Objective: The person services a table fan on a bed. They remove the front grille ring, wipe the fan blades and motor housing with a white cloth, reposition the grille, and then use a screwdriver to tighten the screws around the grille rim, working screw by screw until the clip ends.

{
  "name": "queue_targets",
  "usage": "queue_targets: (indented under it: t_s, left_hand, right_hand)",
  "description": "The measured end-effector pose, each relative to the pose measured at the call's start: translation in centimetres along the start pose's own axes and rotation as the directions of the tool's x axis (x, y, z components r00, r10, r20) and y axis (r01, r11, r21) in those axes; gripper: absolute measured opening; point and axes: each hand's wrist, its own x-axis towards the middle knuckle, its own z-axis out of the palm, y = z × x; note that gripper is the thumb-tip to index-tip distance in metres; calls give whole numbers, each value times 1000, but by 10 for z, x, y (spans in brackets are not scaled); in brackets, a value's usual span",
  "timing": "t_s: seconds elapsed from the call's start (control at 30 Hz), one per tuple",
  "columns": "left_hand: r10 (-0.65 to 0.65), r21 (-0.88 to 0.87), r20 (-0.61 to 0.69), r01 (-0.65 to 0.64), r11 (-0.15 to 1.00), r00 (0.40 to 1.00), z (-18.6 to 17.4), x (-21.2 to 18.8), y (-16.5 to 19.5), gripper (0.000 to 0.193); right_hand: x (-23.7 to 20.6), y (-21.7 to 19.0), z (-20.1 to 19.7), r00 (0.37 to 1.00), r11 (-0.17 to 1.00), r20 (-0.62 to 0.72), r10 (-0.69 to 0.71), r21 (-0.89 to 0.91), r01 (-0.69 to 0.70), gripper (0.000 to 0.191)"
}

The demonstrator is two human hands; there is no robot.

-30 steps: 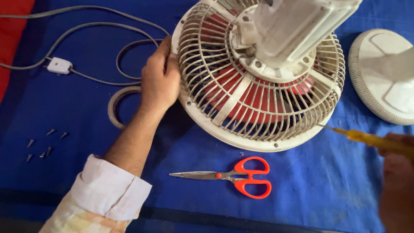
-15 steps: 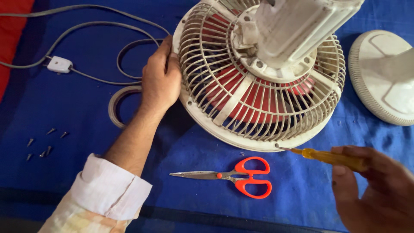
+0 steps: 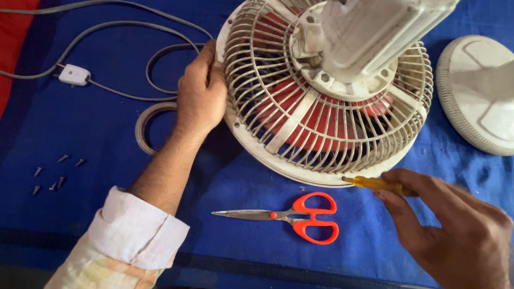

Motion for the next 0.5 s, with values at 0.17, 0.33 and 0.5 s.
queue_targets:
  t_s: [0.17,0.33,0.5]
  left_hand:
    - [-8,13,10,8,1000,1000,0,1,2,41]
    - [29,17,-5,-29,999,1000,3,4,-1,41]
    - [19,6,16,-19,1000,1000,3,4,-1,41]
  right_hand:
    - [4,9,0,995,995,56,-78,-52,81,28]
    - [12,14,-7,986,994,128,-104,-29,109,29]
    - [29,20,-15,972,997,221,-75,38,68,29]
